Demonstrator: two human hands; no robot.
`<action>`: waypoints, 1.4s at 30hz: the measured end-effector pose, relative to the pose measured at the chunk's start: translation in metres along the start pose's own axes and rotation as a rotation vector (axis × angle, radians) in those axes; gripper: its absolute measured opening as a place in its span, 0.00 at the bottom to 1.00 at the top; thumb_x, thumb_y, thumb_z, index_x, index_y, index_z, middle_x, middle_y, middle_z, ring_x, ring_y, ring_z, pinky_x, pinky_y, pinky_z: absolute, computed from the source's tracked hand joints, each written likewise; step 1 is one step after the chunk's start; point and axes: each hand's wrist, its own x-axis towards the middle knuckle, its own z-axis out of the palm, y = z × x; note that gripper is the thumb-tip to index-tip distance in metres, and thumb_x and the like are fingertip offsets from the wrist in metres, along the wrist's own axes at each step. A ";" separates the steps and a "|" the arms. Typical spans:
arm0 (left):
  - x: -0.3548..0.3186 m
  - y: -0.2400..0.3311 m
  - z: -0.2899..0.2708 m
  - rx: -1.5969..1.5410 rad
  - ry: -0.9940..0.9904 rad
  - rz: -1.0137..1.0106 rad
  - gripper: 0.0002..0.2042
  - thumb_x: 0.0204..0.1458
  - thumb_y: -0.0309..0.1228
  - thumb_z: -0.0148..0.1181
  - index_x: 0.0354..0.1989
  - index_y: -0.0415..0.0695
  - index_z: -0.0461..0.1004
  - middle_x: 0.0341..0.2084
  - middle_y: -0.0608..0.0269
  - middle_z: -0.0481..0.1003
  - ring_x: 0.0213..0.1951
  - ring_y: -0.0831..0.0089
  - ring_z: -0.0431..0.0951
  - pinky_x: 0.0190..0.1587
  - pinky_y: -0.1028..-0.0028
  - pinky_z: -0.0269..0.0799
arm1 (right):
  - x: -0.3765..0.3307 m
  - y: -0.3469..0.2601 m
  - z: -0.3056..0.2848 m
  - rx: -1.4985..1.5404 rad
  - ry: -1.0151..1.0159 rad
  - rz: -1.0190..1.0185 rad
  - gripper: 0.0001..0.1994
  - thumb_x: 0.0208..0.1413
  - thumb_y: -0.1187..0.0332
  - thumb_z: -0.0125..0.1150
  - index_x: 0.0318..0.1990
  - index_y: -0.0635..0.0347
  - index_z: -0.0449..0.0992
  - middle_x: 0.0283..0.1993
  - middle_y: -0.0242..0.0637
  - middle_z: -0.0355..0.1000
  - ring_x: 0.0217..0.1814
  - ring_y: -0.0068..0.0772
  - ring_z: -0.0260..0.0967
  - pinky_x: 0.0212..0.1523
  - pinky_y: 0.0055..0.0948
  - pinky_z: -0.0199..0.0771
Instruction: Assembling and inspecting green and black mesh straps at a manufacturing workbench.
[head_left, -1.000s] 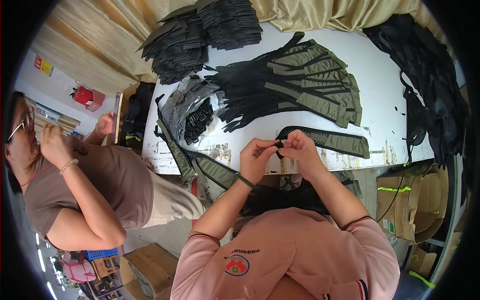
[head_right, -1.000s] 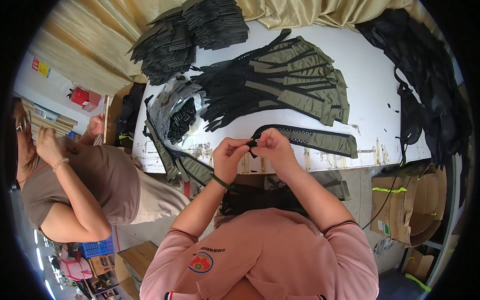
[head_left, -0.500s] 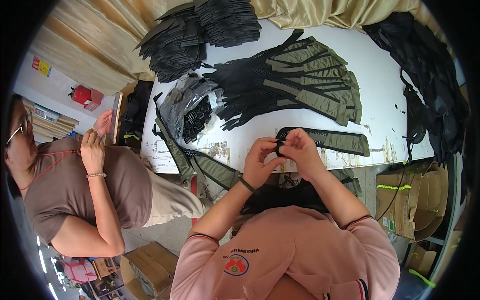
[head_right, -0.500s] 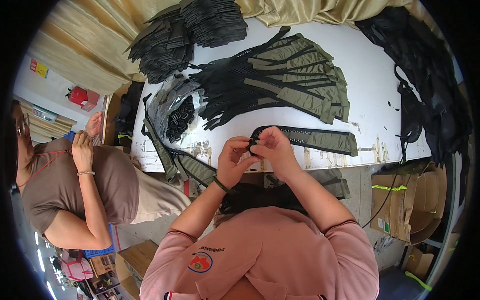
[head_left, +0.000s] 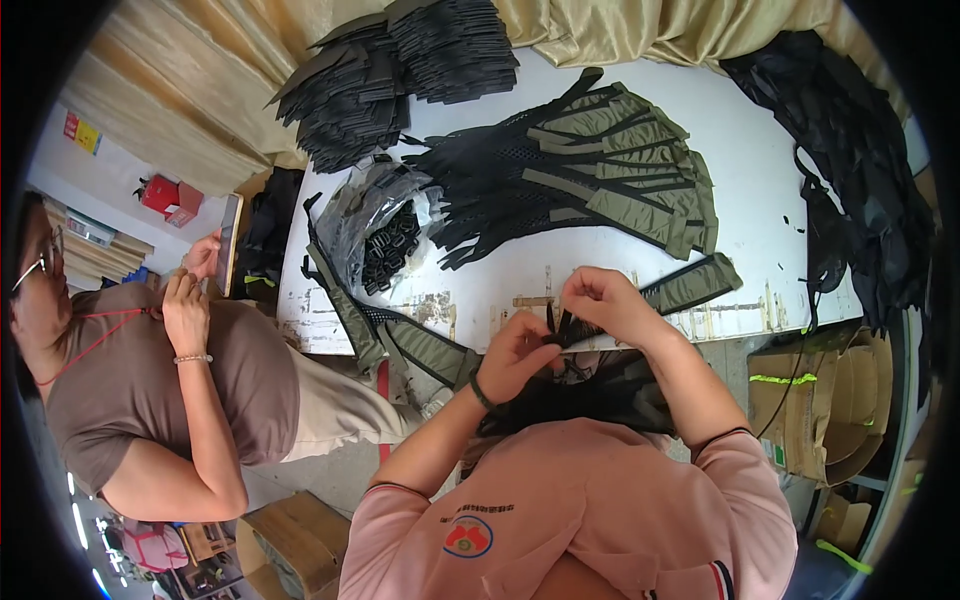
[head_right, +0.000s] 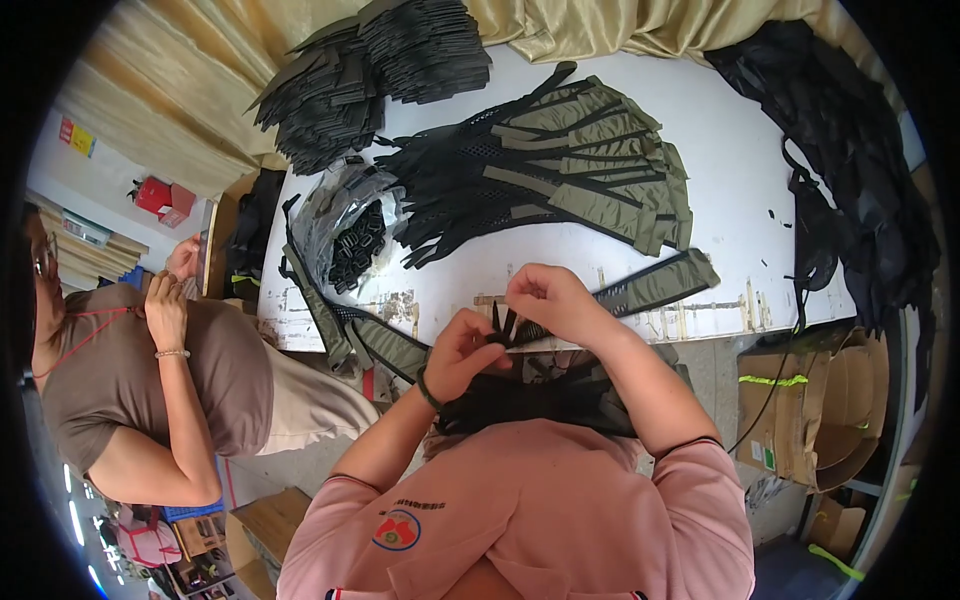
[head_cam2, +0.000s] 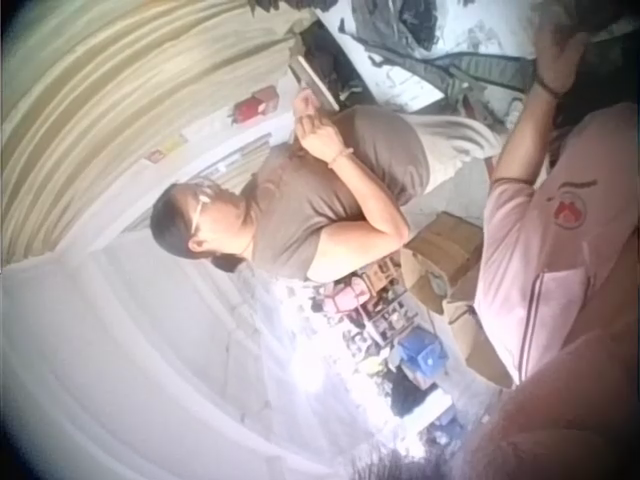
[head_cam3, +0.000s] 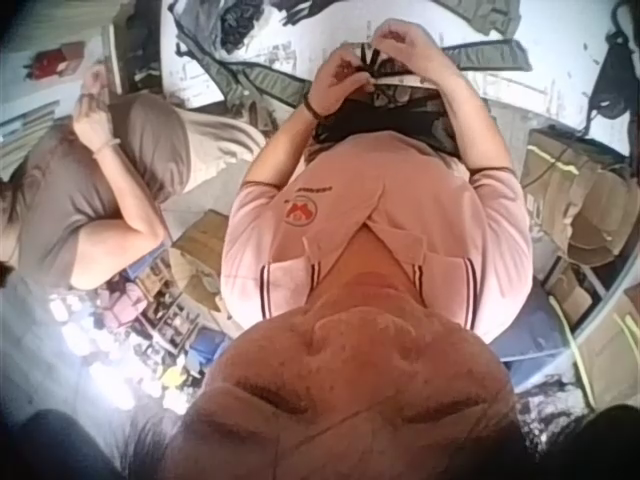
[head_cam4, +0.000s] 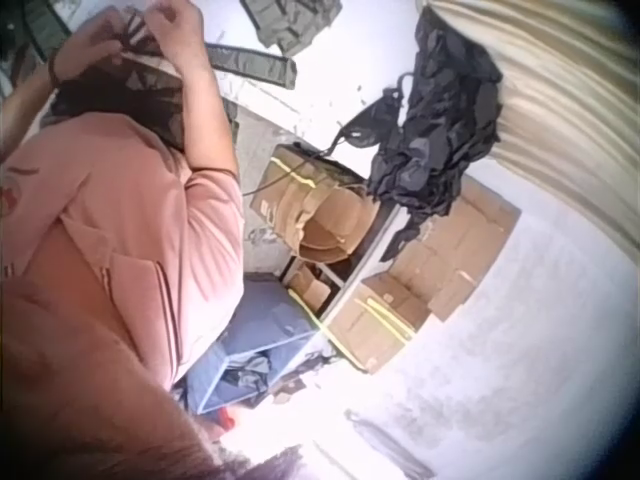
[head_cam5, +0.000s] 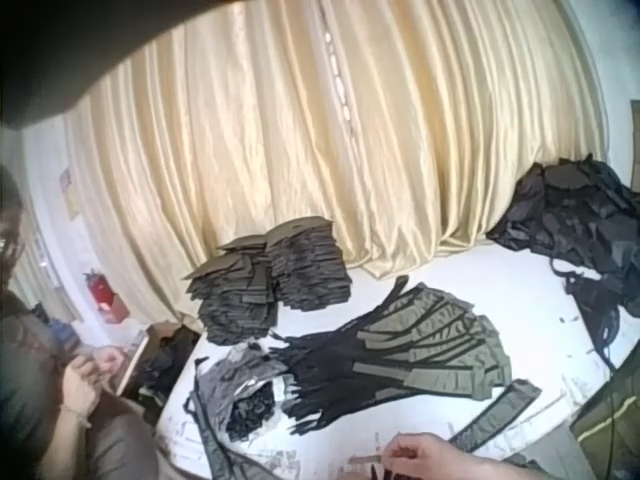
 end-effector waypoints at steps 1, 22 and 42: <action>-0.010 0.000 -0.001 0.002 0.002 0.005 0.11 0.52 0.18 0.54 0.41 0.41 0.63 0.33 0.62 0.68 0.32 0.70 0.76 0.36 0.71 0.74 | 0.002 -0.001 -0.005 -0.002 -0.003 -0.004 0.07 0.51 0.70 0.59 0.34 0.64 0.72 0.27 0.34 0.70 0.28 0.18 0.64 0.30 0.21 0.65; 0.020 -0.018 -0.029 -0.154 0.106 -0.379 0.22 0.58 0.44 0.49 0.55 0.43 0.63 0.38 0.64 0.74 0.29 0.76 0.73 0.32 0.75 0.69 | -0.005 0.003 -0.028 -1.159 0.125 -0.565 0.11 0.44 0.73 0.54 0.36 0.56 0.78 0.26 0.39 0.65 0.33 0.43 0.66 0.34 0.39 0.64; 0.041 -0.032 -0.051 0.116 0.373 0.027 0.11 0.53 0.20 0.53 0.46 0.40 0.71 0.31 0.62 0.74 0.30 0.76 0.76 0.30 0.79 0.71 | 0.012 0.033 0.004 -0.730 0.163 -0.477 0.21 0.49 0.67 0.61 0.51 0.59 0.69 0.47 0.44 0.70 0.51 0.48 0.66 0.52 0.36 0.66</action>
